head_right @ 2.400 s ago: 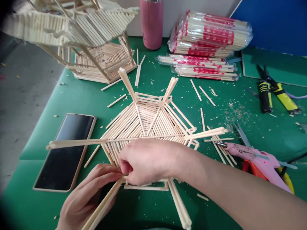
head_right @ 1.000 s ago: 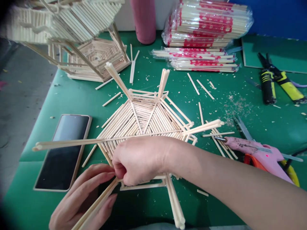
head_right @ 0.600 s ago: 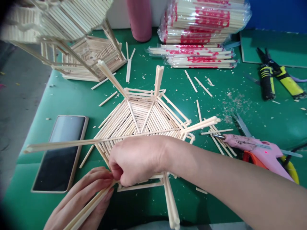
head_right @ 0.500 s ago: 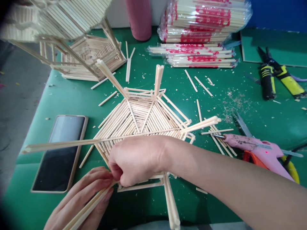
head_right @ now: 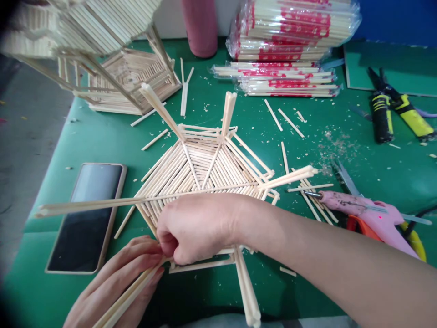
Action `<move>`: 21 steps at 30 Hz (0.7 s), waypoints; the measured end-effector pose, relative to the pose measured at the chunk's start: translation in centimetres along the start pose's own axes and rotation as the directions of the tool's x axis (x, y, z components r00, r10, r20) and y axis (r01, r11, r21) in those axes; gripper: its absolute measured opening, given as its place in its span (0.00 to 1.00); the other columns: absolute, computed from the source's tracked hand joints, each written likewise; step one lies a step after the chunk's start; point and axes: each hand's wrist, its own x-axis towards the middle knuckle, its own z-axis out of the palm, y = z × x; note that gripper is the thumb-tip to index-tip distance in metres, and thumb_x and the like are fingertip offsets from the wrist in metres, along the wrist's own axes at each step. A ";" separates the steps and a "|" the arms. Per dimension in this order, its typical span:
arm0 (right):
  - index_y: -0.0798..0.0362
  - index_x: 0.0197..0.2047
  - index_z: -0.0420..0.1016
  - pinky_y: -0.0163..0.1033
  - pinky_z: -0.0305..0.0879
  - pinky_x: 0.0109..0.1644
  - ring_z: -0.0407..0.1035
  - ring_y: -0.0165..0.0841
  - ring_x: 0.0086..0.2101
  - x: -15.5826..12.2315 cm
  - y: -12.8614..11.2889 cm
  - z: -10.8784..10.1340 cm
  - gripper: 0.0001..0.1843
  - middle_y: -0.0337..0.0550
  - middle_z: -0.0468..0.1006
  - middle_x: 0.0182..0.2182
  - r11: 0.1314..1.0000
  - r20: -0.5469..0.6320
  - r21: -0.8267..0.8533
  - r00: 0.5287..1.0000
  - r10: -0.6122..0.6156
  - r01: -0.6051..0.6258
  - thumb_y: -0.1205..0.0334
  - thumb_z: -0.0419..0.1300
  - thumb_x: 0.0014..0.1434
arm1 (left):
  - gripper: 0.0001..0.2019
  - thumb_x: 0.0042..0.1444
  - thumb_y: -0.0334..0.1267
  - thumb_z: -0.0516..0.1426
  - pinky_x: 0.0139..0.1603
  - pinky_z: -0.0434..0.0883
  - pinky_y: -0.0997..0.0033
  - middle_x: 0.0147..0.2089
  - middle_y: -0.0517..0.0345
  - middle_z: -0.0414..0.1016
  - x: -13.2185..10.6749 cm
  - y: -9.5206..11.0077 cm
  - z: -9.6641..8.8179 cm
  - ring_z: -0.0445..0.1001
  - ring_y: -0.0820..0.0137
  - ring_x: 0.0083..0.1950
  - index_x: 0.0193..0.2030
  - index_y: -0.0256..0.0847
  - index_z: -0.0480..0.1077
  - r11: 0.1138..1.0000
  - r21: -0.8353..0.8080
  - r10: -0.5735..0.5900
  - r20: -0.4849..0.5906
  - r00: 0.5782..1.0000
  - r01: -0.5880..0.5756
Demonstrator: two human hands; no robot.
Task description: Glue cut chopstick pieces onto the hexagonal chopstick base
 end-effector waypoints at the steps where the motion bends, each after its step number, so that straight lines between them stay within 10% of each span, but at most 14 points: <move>1: 0.59 0.31 0.74 0.24 0.53 0.21 0.60 0.21 0.21 0.0 0.0 0.0 0.10 0.34 0.70 0.21 1.000 0.004 0.005 1.000 0.003 -0.003 0.74 0.54 0.46 | 0.14 0.50 0.21 0.54 0.41 0.72 0.74 0.41 0.53 0.68 0.0 0.0 0.0 0.70 0.71 0.41 0.44 0.35 0.65 1.000 -0.007 -0.011 -0.001 1.000 0.011; 21: 0.57 0.33 0.74 0.27 0.56 0.24 0.63 0.22 0.25 -2.2 -0.8 -0.7 0.10 0.35 0.73 0.25 1.000 -0.169 -0.015 0.985 0.014 -0.017 0.72 0.52 0.50 | 0.20 0.45 0.22 0.56 0.42 0.70 0.70 0.45 0.49 0.68 -0.8 -0.2 0.2 0.70 0.66 0.43 0.47 0.34 0.65 0.997 0.038 -0.069 -0.018 0.997 0.070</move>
